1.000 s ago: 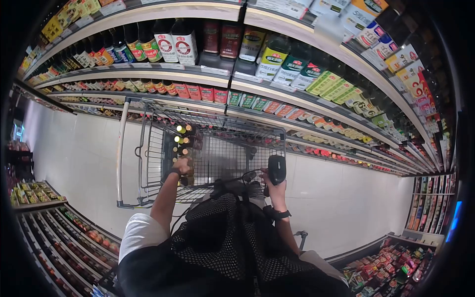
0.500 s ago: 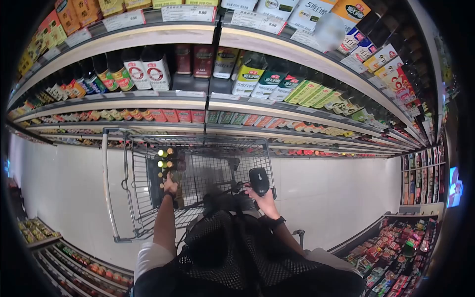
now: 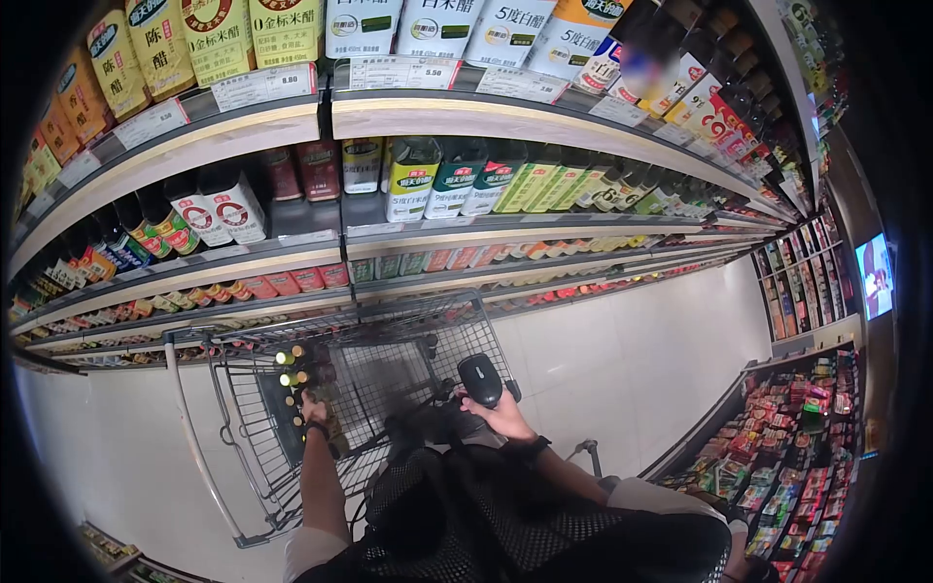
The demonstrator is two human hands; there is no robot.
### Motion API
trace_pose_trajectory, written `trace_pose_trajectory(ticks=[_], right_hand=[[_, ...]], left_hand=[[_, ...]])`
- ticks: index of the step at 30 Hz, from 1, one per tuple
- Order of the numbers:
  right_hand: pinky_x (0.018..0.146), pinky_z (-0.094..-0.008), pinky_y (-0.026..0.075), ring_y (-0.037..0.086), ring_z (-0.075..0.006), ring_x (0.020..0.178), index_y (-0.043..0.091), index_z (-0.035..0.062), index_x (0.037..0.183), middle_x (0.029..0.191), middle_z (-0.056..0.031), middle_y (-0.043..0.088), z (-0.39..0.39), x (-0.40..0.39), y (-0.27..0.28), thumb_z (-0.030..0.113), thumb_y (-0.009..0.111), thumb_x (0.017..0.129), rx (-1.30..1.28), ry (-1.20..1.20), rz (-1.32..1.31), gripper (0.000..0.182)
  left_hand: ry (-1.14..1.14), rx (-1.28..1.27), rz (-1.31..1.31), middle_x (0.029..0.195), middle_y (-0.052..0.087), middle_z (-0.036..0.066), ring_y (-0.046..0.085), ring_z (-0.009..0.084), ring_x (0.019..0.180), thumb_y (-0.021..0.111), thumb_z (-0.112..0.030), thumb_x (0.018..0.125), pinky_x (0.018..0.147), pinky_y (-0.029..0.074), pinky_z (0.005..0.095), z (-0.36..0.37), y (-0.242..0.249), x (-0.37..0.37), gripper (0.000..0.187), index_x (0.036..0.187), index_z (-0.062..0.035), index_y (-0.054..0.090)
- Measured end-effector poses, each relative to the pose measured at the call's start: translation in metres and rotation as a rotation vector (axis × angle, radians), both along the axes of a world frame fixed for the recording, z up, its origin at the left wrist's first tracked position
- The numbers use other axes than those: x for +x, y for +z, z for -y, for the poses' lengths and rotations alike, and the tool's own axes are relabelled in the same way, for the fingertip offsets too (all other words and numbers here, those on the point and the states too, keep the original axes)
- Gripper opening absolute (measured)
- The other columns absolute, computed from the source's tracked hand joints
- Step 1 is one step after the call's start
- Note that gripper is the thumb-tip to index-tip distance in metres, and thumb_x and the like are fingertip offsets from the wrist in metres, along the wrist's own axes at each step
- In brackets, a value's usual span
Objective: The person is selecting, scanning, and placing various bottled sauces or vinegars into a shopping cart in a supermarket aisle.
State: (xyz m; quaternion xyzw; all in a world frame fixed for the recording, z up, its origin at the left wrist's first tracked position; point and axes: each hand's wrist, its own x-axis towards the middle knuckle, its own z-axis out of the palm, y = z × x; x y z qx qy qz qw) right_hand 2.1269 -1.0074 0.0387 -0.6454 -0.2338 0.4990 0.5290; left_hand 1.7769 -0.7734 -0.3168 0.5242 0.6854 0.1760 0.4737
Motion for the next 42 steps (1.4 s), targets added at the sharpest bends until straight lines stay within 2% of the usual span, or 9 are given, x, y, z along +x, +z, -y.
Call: trace_pose_trajectory(ticks=[8, 12, 14, 18, 22, 25, 27, 38, 42], right_hand=[[0.079, -0.0279, 0.054, 0.066, -0.0123, 0.087, 0.061, -0.0023, 0.113, 0.103, -0.0067, 0.069, -0.001, 0.003, 0.001, 0.004, 0.066, 0.091, 0.005, -0.039, -0.019, 0.024], [0.079, -0.0278, 0.054, 0.066, -0.0125, 0.088, 0.062, -0.0019, 0.113, 0.104, -0.0066, 0.068, -0.003, 0.004, 0.005, 0.006, 0.067, 0.09, -0.009, -0.024, -0.023, 0.025], [0.078, -0.0275, 0.054, 0.067, -0.0132, 0.087, 0.062, -0.0019, 0.113, 0.105, -0.0065, 0.068, -0.005, 0.004, 0.012, 0.006, 0.068, 0.09, 0.041, 0.036, 0.038, 0.025], [0.069, -0.0252, 0.051, 0.065, -0.0089, 0.077, 0.067, 0.0002, 0.099, 0.086, -0.0037, 0.071, -0.013, 0.006, 0.009, 0.016, 0.072, 0.089, 0.026, -0.01, 0.142, 0.019], [0.068, -0.0287, 0.051, 0.065, -0.0119, 0.076, 0.067, 0.0017, 0.097, 0.081, -0.0052, 0.07, -0.027, 0.006, 0.016, 0.018, 0.075, 0.086, 0.051, 0.033, 0.282, 0.022], [0.073, -0.0327, 0.051, 0.065, -0.0155, 0.08, 0.066, 0.0022, 0.102, 0.087, -0.0083, 0.07, -0.035, 0.003, 0.002, 0.021, 0.078, 0.082, 0.101, 0.054, 0.36, 0.029], [0.077, -0.0341, 0.051, 0.064, -0.017, 0.083, 0.066, 0.0018, 0.104, 0.09, -0.0108, 0.069, -0.04, 0.0, 0.002, 0.023, 0.081, 0.079, -0.03, 0.068, 0.42, 0.036], [0.09, -0.0322, 0.049, 0.06, -0.0129, 0.102, 0.061, 0.003, 0.121, 0.114, -0.0074, 0.067, -0.02, 0.014, 0.014, 0.019, 0.086, 0.074, 0.036, 0.296, 0.011, 0.056], [0.099, -0.0328, 0.045, 0.057, -0.0142, 0.112, 0.059, 0.0019, 0.125, 0.121, -0.0082, 0.064, -0.017, 0.001, 0.032, 0.009, 0.086, 0.07, 0.484, 0.198, 0.04, 0.061]], left_hand=[[0.022, 0.025, 0.134, 0.086, 0.061, 0.009, 0.06, 0.0294, 0.079, 0.06, -0.012, 0.079, 0.081, 0.049, 0.0478, 0.014, 0.014, 0.013, 0.023, 0.1, -0.0132, 0.051], [0.487, -0.526, 0.403, 0.079, 0.056, 0.003, 0.055, 0.0161, 0.064, 0.054, 0.001, 0.083, 0.051, 0.049, 0.0364, 0.017, 0.049, 0.027, 0.019, 0.094, -0.0135, 0.049], [-0.024, -0.274, 0.03, 0.101, 0.06, 0.009, 0.063, 0.027, 0.082, 0.062, -0.007, 0.081, 0.056, 0.059, 0.051, 0.025, 0.079, 0.041, 0.013, 0.091, -0.0098, 0.055], [-0.384, 0.106, -0.154, 0.082, 0.068, 0.012, 0.07, 0.0258, 0.079, 0.072, -0.014, 0.077, 0.062, 0.058, 0.041, 0.029, 0.157, 0.063, 0.024, 0.094, -0.006, 0.057], [-0.568, 0.322, -0.035, 0.077, 0.068, 0.014, 0.068, 0.0318, 0.077, 0.072, -0.016, 0.077, 0.07, 0.052, 0.0418, 0.046, 0.234, 0.079, 0.025, 0.095, -0.0054, 0.059], [-0.599, 0.028, 0.029, 0.077, 0.067, 0.016, 0.067, 0.0341, 0.074, 0.07, -0.015, 0.078, 0.066, 0.051, 0.0421, 0.055, 0.325, 0.1, 0.024, 0.098, -0.0061, 0.058], [-0.828, 0.455, 0.027, 0.075, 0.066, 0.017, 0.066, 0.0343, 0.069, 0.068, -0.014, 0.079, 0.062, 0.05, 0.041, 0.056, 0.348, 0.106, 0.024, 0.1, -0.0076, 0.058], [-0.632, 0.875, 0.433, 0.068, 0.064, 0.002, 0.057, 0.009, 0.052, 0.071, -0.008, 0.079, 0.047, 0.041, 0.0225, 0.046, 0.486, 0.139, 0.008, 0.084, -0.0051, 0.065], [-0.529, 0.734, 0.724, 0.072, 0.063, 0.0, 0.053, 0.0048, 0.061, 0.068, -0.013, 0.086, 0.055, 0.04, 0.02, 0.04, 0.513, 0.148, 0.014, 0.085, -0.0008, 0.064]])
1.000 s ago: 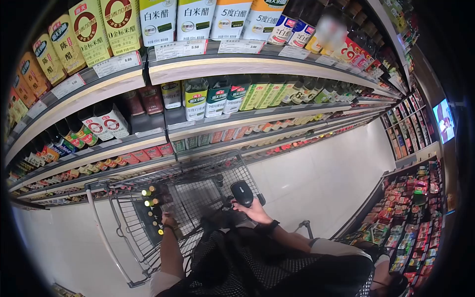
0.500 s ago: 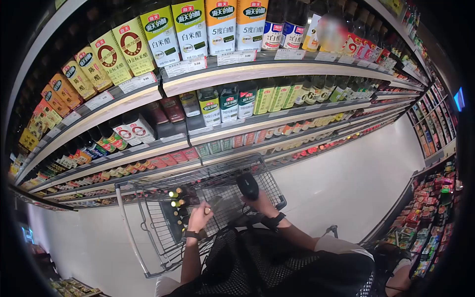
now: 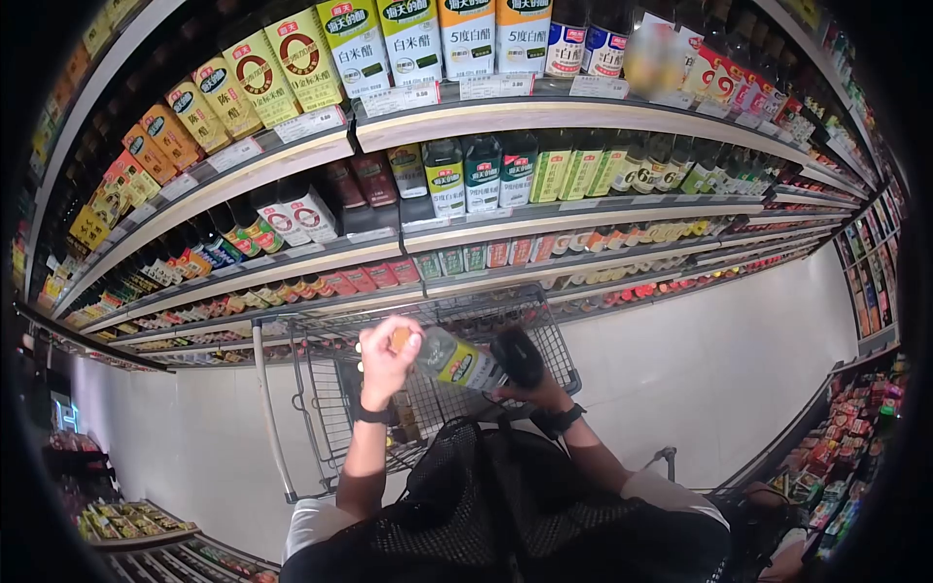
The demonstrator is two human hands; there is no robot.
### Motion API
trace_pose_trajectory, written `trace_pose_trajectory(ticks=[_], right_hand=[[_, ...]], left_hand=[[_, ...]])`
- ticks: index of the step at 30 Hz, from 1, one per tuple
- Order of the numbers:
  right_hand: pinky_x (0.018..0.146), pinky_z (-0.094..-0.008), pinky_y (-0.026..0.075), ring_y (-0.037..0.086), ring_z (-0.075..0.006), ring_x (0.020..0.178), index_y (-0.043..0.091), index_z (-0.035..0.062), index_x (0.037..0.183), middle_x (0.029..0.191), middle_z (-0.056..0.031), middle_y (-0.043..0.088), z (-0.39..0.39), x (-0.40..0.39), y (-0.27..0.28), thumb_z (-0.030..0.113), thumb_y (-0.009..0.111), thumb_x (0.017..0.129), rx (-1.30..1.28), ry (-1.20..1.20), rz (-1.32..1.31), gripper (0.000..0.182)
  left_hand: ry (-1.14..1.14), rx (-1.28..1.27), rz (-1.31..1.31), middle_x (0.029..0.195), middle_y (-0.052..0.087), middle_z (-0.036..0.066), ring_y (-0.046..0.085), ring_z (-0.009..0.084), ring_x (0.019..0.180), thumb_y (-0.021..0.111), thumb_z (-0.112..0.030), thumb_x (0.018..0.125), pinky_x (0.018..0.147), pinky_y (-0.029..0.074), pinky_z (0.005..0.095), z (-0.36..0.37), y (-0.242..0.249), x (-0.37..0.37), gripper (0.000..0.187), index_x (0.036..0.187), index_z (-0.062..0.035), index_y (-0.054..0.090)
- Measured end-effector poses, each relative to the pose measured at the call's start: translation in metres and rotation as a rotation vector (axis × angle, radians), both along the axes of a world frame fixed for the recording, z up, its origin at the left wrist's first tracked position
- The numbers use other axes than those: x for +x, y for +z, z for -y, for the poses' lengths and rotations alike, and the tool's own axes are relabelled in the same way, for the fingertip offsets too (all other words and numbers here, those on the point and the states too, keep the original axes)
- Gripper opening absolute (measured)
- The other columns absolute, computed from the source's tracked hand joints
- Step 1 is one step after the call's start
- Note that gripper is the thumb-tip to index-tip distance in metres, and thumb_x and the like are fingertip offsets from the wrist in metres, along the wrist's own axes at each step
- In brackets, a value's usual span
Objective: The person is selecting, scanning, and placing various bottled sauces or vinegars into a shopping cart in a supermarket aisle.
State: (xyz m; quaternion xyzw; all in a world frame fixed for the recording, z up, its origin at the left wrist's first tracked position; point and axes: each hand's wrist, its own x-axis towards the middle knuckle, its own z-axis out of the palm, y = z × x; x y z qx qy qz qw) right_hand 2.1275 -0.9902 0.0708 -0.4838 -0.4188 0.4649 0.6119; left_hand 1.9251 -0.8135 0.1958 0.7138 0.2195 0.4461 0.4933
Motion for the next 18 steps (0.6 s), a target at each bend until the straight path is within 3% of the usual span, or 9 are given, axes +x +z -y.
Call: trace_pose_trajectory(ticks=[2, 4, 5, 8, 10, 11, 14, 16, 18], right_hand=[[0.1, -0.033, 0.045, 0.057, -0.0151, 0.114, 0.059, 0.0018, 0.126, 0.123, -0.0085, 0.064, -0.003, 0.005, 0.004, 0.006, 0.086, 0.069, 0.016, -0.015, -0.054, 0.063], [0.097, -0.0332, 0.047, 0.059, -0.0164, 0.111, 0.061, 0.0033, 0.123, 0.12, -0.0074, 0.065, 0.0, 0.012, -0.002, 0.002, 0.084, 0.069, -0.019, -0.037, 0.162, 0.06], [0.093, -0.0322, 0.048, 0.06, -0.0157, 0.105, 0.062, 0.0041, 0.118, 0.112, -0.005, 0.066, 0.0, 0.013, 0.016, 0.001, 0.085, 0.067, 0.042, -0.047, 0.155, 0.056], [0.089, -0.0319, 0.049, 0.06, -0.0145, 0.1, 0.063, 0.004, 0.113, 0.105, -0.0032, 0.065, 0.01, 0.01, 0.043, 0.0, 0.085, 0.065, -0.01, -0.072, 0.186, 0.054], [0.089, -0.0323, 0.049, 0.06, -0.0146, 0.098, 0.061, 0.0037, 0.113, 0.103, -0.0031, 0.063, 0.016, 0.009, 0.044, -0.001, 0.085, 0.063, -0.109, -0.064, 0.182, 0.055], [0.09, -0.0327, 0.048, 0.06, -0.0148, 0.099, 0.06, 0.0037, 0.113, 0.105, -0.0034, 0.063, 0.017, 0.008, 0.04, -0.003, 0.084, 0.063, -0.075, -0.095, 0.143, 0.055], [0.093, -0.0343, 0.046, 0.059, -0.016, 0.101, 0.059, 0.004, 0.113, 0.108, -0.0045, 0.062, 0.019, 0.007, 0.039, -0.007, 0.08, 0.064, -0.05, -0.138, 0.12, 0.054], [0.091, -0.0331, 0.048, 0.061, -0.0163, 0.098, 0.059, 0.0033, 0.116, 0.105, -0.0045, 0.065, 0.015, -0.001, 0.054, -0.002, 0.083, 0.065, 0.015, -0.225, -0.034, 0.057], [0.09, -0.0331, 0.047, 0.06, -0.0159, 0.098, 0.059, 0.0032, 0.116, 0.103, -0.0044, 0.064, 0.015, -0.011, 0.085, -0.003, 0.082, 0.065, -0.039, -0.214, 0.118, 0.056]], left_hand=[[0.0, -0.06, 0.014, 0.078, 0.064, 0.001, 0.054, 0.006, 0.071, 0.068, -0.019, 0.089, 0.064, 0.043, 0.0223, -0.002, 0.002, 0.003, 0.019, 0.085, -0.0007, 0.063], [0.065, -0.05, 0.072, 0.083, 0.063, 0.001, 0.053, 0.0058, 0.078, 0.066, -0.025, 0.091, 0.07, 0.043, 0.0235, 0.001, 0.011, 0.016, 0.024, 0.088, -0.0013, 0.063], [0.08, -0.179, 0.067, 0.088, 0.061, 0.0, 0.052, 0.0059, 0.082, 0.065, -0.029, 0.093, 0.074, 0.042, 0.0239, 0.002, 0.01, 0.017, 0.026, 0.091, -0.0021, 0.063], [0.058, -0.265, 0.13, 0.09, 0.058, -0.003, 0.049, 0.0031, 0.078, 0.063, -0.028, 0.094, 0.07, 0.039, 0.0192, 0.005, 0.014, 0.028, 0.032, 0.116, -0.0041, 0.062], [0.036, -0.239, 0.32, 0.092, 0.056, -0.004, 0.045, 0.0015, 0.072, 0.065, -0.032, 0.093, 0.065, 0.037, 0.0167, 0.011, 0.016, 0.038, 0.052, 0.134, -0.0035, 0.051], [-0.115, -0.454, 0.376, 0.095, 0.055, -0.003, 0.044, 0.0021, 0.07, 0.067, -0.035, 0.091, 0.062, 0.037, 0.0176, 0.014, 0.013, 0.029, 0.066, 0.142, -0.0015, 0.042], [-0.074, -0.485, 0.5, 0.102, 0.051, -0.001, 0.046, 0.0042, 0.077, 0.066, -0.035, 0.091, 0.061, 0.039, 0.0197, 0.031, -0.01, 0.043, 0.07, 0.144, -0.0033, 0.033], [-0.06, -0.557, 0.495, 0.12, 0.054, 0.006, 0.055, 0.0148, 0.108, 0.068, -0.03, 0.09, 0.091, 0.047, 0.0307, 0.052, -0.028, 0.055, 0.069, 0.142, -0.0038, 0.031], [-0.129, -0.817, 0.418, 0.126, 0.053, 0.009, 0.053, 0.0214, 0.118, 0.069, -0.023, 0.088, 0.103, 0.042, 0.0389, 0.07, -0.052, 0.055, 0.067, 0.141, -0.0041, 0.032]])
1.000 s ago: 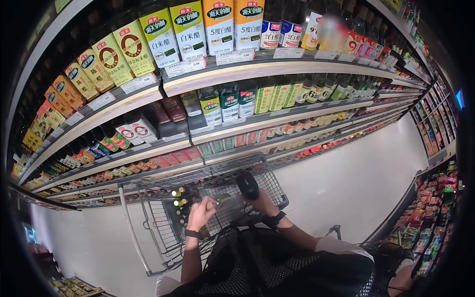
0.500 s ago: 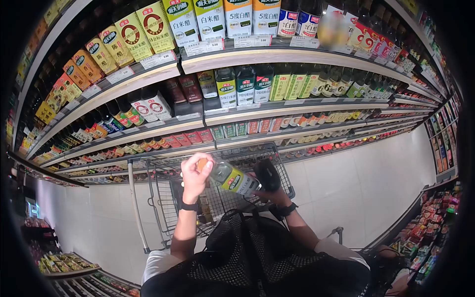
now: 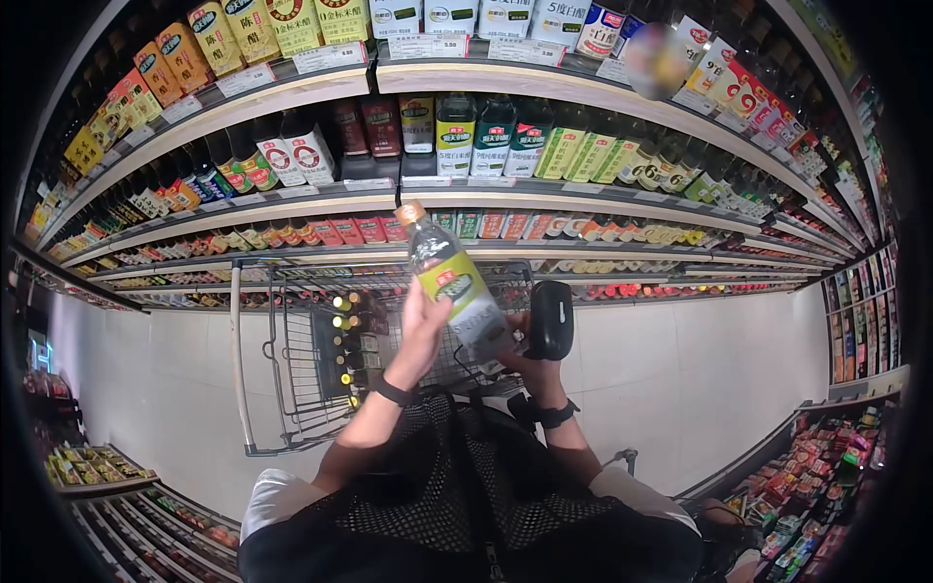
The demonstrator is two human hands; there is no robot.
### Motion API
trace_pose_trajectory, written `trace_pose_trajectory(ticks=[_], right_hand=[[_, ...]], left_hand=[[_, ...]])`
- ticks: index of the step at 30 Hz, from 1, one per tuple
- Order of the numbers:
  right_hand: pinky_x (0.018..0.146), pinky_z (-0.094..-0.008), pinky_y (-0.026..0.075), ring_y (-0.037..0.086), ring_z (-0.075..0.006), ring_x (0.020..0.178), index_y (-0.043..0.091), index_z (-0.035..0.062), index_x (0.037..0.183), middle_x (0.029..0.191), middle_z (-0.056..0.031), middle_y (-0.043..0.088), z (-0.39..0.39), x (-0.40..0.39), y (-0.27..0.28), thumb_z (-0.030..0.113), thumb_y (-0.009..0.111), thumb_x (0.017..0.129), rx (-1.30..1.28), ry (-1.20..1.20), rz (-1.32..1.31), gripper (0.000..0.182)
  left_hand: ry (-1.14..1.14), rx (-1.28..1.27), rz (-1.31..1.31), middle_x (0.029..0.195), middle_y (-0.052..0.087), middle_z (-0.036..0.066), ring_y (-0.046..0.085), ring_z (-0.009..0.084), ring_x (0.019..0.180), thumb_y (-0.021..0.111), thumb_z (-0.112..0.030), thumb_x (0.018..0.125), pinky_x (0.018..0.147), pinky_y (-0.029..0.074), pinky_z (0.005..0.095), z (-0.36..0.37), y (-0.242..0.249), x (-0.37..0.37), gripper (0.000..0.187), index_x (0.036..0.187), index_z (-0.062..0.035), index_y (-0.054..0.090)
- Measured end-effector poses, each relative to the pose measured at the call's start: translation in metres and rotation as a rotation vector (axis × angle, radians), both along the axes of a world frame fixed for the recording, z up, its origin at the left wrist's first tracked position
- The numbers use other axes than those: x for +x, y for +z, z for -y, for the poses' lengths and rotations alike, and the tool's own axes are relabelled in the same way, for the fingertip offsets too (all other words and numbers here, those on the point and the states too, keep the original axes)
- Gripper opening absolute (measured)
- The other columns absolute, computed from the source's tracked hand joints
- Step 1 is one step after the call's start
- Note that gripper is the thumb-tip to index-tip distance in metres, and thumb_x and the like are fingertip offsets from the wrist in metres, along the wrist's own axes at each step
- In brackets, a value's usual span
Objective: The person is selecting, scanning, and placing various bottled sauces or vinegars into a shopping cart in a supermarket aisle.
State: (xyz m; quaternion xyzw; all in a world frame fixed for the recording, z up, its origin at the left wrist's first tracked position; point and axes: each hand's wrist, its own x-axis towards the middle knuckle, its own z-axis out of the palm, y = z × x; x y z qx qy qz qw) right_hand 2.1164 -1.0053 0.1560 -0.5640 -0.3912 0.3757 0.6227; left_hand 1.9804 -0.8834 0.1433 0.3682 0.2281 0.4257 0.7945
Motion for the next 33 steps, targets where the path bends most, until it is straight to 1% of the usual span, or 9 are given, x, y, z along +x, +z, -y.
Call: trace_pose_trajectory(ticks=[2, 4, 7, 17, 24, 28, 30, 32, 33], right_hand=[[0.089, -0.0331, 0.047, 0.059, -0.0154, 0.097, 0.058, 0.0031, 0.115, 0.101, -0.0042, 0.063, 0.001, -0.002, 0.01, -0.003, 0.081, 0.066, -0.07, 0.011, 0.143, 0.054], [0.08, -0.0312, 0.053, 0.066, -0.0146, 0.09, 0.061, 0.0026, 0.12, 0.1, -0.0053, 0.07, -0.001, -0.002, 0.011, 0.014, 0.09, 0.065, 0.042, 0.058, 0.292, 0.064], [0.08, -0.0321, 0.053, 0.065, -0.0144, 0.092, 0.063, 0.0036, 0.119, 0.103, -0.0055, 0.07, -0.001, -0.011, 0.017, 0.017, 0.092, 0.062, 0.067, 0.097, 0.191, 0.065], [0.081, -0.0308, 0.053, 0.064, -0.0128, 0.095, 0.06, 0.0013, 0.12, 0.109, -0.0065, 0.068, -0.003, -0.024, 0.023, 0.015, 0.093, 0.061, 0.079, 0.123, 0.068, 0.07], [0.082, -0.0319, 0.053, 0.065, -0.0153, 0.095, 0.058, 0.0013, 0.121, 0.112, -0.0078, 0.068, 0.001, -0.027, 0.027, 0.017, 0.093, 0.06, 0.04, 0.107, 0.098, 0.072], [0.082, -0.0323, 0.053, 0.065, -0.0166, 0.096, 0.057, 0.0018, 0.123, 0.113, -0.0081, 0.067, 0.001, -0.026, 0.031, 0.014, 0.093, 0.06, 0.031, 0.111, 0.205, 0.074], [0.082, -0.0308, 0.053, 0.064, -0.0154, 0.095, 0.059, 0.0014, 0.121, 0.112, -0.0078, 0.067, 0.002, -0.028, 0.03, 0.009, 0.088, 0.066, -0.071, 0.063, -0.049, 0.063], [0.083, -0.0303, 0.052, 0.063, -0.0144, 0.094, 0.06, 0.0008, 0.121, 0.112, -0.0075, 0.066, 0.003, -0.02, 0.023, 0.005, 0.083, 0.07, -0.151, 0.056, -0.09, 0.056], [0.083, -0.0297, 0.051, 0.061, -0.0135, 0.093, 0.061, 0.0003, 0.12, 0.113, -0.0071, 0.066, 0.004, -0.015, 0.018, 0.002, 0.078, 0.074, -0.232, 0.047, -0.13, 0.049]], left_hand=[[0.012, -0.074, 0.033, 0.124, 0.054, 0.009, 0.055, 0.0234, 0.115, 0.067, -0.026, 0.089, 0.102, 0.043, 0.0429, 0.002, -0.003, -0.002, 0.062, 0.138, -0.0041, 0.035], [0.024, -0.144, 0.067, 0.122, 0.054, 0.01, 0.056, 0.0253, 0.113, 0.065, -0.028, 0.09, 0.102, 0.044, 0.047, -0.001, 0.004, -0.005, 0.058, 0.136, -0.0041, 0.038], [-0.162, -0.267, 0.209, 0.103, 0.057, 0.012, 0.06, 0.0265, 0.097, 0.05, -0.056, 0.088, 0.086, 0.054, 0.0485, -0.005, 0.011, -0.011, 0.063, 0.123, -0.0033, 0.048], [-0.226, -0.219, 0.265, 0.096, 0.05, 0.009, 0.056, 0.0245, 0.09, 0.057, -0.062, 0.082, 0.076, 0.053, 0.0422, -0.009, 0.011, -0.017, 0.066, 0.116, -0.0068, 0.046], [-0.217, -0.146, 0.332, 0.092, 0.039, 0.004, 0.046, 0.0213, 0.087, 0.06, -0.061, 0.08, 0.081, 0.045, 0.0377, -0.01, 0.014, -0.012, 0.063, 0.111, -0.008, 0.046], [-0.245, -0.139, 0.398, 0.114, 0.048, 0.011, 0.051, 0.0255, 0.103, 0.051, -0.061, 0.088, 0.093, 0.045, 0.0421, -0.015, 0.008, -0.016, 0.071, 0.128, -0.0031, 0.043], [-0.254, -0.185, 0.435, 0.126, 0.05, 0.015, 0.054, 0.0281, 0.114, 0.05, -0.059, 0.09, 0.098, 0.045, 0.0438, -0.015, 0.022, -0.017, 0.076, 0.135, 0.0008, 0.04], [-0.273, -0.25, 0.559, 0.148, 0.036, 0.02, 0.04, 0.0373, 0.133, 0.031, -0.063, 0.095, 0.107, 0.038, 0.0541, -0.013, 0.04, -0.017, 0.079, 0.149, -0.0066, 0.026], [-0.305, -0.267, 0.596, 0.152, 0.03, 0.022, 0.034, 0.0409, 0.138, 0.031, -0.059, 0.097, 0.11, 0.033, 0.0565, -0.014, 0.043, -0.02, 0.075, 0.151, -0.0067, 0.023]])
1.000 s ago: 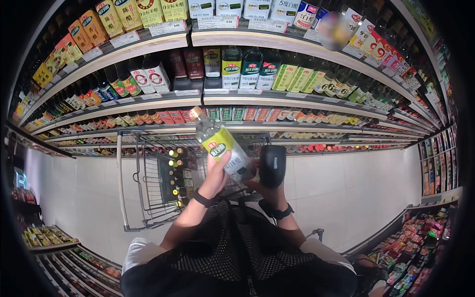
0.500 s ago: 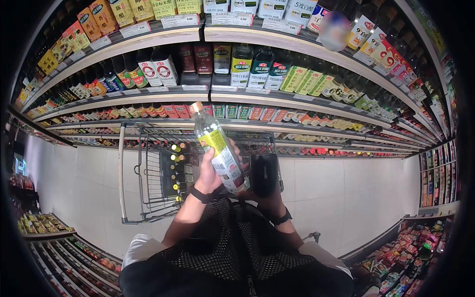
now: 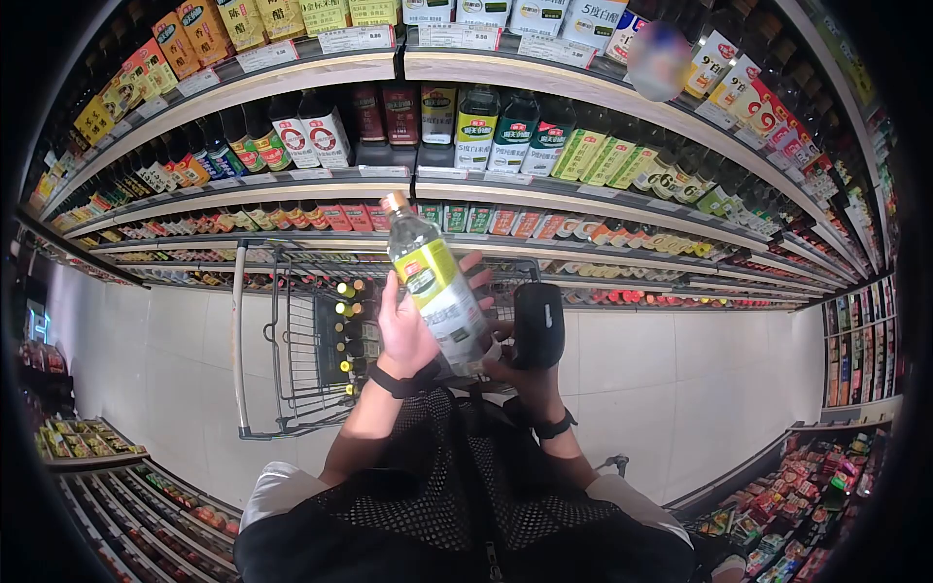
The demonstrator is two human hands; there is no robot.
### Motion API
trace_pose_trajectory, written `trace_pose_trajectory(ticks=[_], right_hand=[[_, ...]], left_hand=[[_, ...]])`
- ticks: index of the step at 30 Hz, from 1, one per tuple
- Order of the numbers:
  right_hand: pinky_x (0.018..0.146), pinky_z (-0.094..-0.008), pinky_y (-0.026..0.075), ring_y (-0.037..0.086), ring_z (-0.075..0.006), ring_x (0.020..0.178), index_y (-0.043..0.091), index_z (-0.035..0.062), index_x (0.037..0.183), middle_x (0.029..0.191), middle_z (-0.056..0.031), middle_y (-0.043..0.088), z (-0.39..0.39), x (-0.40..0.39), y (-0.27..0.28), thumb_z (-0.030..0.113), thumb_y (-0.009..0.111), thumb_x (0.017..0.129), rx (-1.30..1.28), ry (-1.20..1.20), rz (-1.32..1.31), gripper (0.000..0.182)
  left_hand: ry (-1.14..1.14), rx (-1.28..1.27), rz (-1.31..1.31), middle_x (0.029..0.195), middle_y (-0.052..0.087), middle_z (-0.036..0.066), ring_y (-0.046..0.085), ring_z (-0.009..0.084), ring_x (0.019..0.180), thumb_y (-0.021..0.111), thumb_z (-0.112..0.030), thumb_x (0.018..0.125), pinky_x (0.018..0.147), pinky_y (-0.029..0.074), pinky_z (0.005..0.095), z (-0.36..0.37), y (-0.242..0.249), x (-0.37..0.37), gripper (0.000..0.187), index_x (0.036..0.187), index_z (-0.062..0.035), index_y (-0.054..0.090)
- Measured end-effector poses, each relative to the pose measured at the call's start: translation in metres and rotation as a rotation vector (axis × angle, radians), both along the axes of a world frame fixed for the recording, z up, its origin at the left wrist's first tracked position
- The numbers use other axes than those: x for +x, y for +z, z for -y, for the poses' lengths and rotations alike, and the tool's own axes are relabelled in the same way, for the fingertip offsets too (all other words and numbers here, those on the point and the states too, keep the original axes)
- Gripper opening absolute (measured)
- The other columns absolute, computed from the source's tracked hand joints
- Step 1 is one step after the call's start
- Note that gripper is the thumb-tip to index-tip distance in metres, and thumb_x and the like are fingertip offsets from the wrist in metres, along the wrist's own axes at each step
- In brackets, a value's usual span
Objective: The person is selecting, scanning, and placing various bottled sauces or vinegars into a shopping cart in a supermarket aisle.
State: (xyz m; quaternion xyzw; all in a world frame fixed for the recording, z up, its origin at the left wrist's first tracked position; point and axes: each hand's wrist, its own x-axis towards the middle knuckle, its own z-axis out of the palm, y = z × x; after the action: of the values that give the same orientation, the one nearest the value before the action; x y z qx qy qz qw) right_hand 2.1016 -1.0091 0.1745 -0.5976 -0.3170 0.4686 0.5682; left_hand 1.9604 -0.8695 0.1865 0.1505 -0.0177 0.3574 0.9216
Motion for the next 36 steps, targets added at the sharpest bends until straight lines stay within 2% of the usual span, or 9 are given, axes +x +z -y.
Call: trace_pose_trajectory(ticks=[3, 5, 8, 15, 23, 28, 31, 32, 36], right_hand=[[0.082, -0.0288, 0.05, 0.059, -0.0117, 0.09, 0.062, -0.0004, 0.119, 0.115, -0.0069, 0.064, -0.001, 0.009, -0.021, 0.0, 0.069, 0.081, 0.152, -0.03, 0.044, 0.039], [0.085, -0.0297, 0.049, 0.06, -0.0139, 0.096, 0.059, -0.0002, 0.125, 0.118, -0.0086, 0.063, 0.001, 0.009, -0.028, 0.001, 0.07, 0.082, 0.115, -0.004, 0.052, 0.044], [0.088, -0.0308, 0.048, 0.059, -0.0165, 0.104, 0.055, 0.0, 0.129, 0.118, -0.0104, 0.062, -0.001, 0.003, -0.031, 0.003, 0.073, 0.083, 0.142, -0.061, -0.049, 0.05], [0.09, -0.0315, 0.048, 0.058, -0.0168, 0.107, 0.053, -0.0003, 0.129, 0.119, -0.0105, 0.061, 0.001, 0.005, -0.054, 0.007, 0.08, 0.078, 0.066, -0.083, -0.093, 0.059], [0.082, -0.0278, 0.052, 0.059, -0.0136, 0.1, 0.055, -0.0001, 0.121, 0.111, -0.0047, 0.06, -0.001, -0.003, -0.037, 0.004, 0.085, 0.071, 0.026, 0.034, -0.09, 0.058], [0.086, -0.0286, 0.051, 0.059, -0.0138, 0.101, 0.054, 0.0008, 0.124, 0.113, -0.0051, 0.06, 0.0, -0.005, -0.041, 0.002, 0.084, 0.071, 0.17, 0.017, -0.02, 0.061], [0.088, -0.0288, 0.05, 0.059, -0.013, 0.102, 0.052, 0.0011, 0.127, 0.117, -0.0065, 0.059, -0.008, -0.01, -0.026, 0.003, 0.084, 0.072, 0.257, 0.031, 0.015, 0.064], [0.088, -0.0288, 0.05, 0.059, -0.013, 0.102, 0.052, 0.0011, 0.127, 0.117, -0.0065, 0.059, -0.008, -0.01, -0.024, 0.003, 0.084, 0.072, 0.255, 0.031, 0.016, 0.064], [0.083, -0.029, 0.052, 0.062, -0.0112, 0.096, 0.06, 0.0006, 0.119, 0.11, -0.0065, 0.066, -0.004, -0.006, -0.028, 0.008, 0.082, 0.075, 0.113, 0.095, 0.082, 0.05]], left_hand=[[0.085, 0.247, -0.299, 0.149, 0.035, 0.023, 0.039, 0.0412, 0.134, 0.034, -0.051, 0.1, 0.108, 0.035, 0.0563, -0.003, -0.01, 0.004, 0.067, 0.15, -0.0072, 0.023], [0.099, 0.208, -0.247, 0.145, 0.04, 0.021, 0.042, 0.04, 0.132, 0.046, -0.036, 0.1, 0.107, 0.038, 0.0537, -0.006, -0.017, 0.003, 0.061, 0.151, -0.0098, 0.022], [0.265, 0.137, -0.251, 0.14, 0.046, 0.014, 0.046, 0.026, 0.13, 0.068, -0.005, 0.086, 0.11, 0.035, 0.0441, -0.003, -0.029, 0.003, 0.082, 0.149, -0.0131, 0.016], [0.388, 0.31, -0.527, 0.13, 0.051, 0.012, 0.053, 0.0205, 0.12, 0.072, 0.003, 0.079, 0.099, 0.043, 0.0359, 0.001, -0.015, 0.007, 0.079, 0.138, -0.017, 0.023], [0.412, 0.369, -0.623, 0.115, 0.058, 0.006, 0.057, 0.0154, 0.109, 0.071, 0.002, 0.082, 0.093, 0.046, 0.0317, -0.002, -0.028, 0.006, 0.052, 0.117, -0.0125, 0.036], [0.41, 0.331, -0.651, 0.121, 0.055, 0.01, 0.059, 0.0174, 0.107, 0.057, -0.02, 0.097, 0.091, 0.048, 0.0342, 0.0, -0.033, 0.005, 0.03, 0.119, -0.0098, 0.04], [0.114, 0.116, -0.372, 0.124, 0.054, 0.014, 0.061, 0.0227, 0.103, 0.048, -0.033, 0.101, 0.087, 0.052, 0.0391, 0.005, -0.034, 0.014, 0.037, 0.128, -0.0082, 0.038], [0.113, 0.112, -0.458, 0.113, 0.061, 0.013, 0.064, 0.0229, 0.092, 0.041, -0.047, 0.101, 0.082, 0.054, 0.0363, 0.008, -0.038, 0.018, 0.054, 0.139, -0.008, 0.039], [0.2, 0.1, -0.531, 0.107, 0.062, 0.013, 0.064, 0.0217, 0.088, 0.043, -0.045, 0.101, 0.078, 0.054, 0.0335, 0.006, -0.045, 0.017, 0.051, 0.133, -0.0057, 0.042]])
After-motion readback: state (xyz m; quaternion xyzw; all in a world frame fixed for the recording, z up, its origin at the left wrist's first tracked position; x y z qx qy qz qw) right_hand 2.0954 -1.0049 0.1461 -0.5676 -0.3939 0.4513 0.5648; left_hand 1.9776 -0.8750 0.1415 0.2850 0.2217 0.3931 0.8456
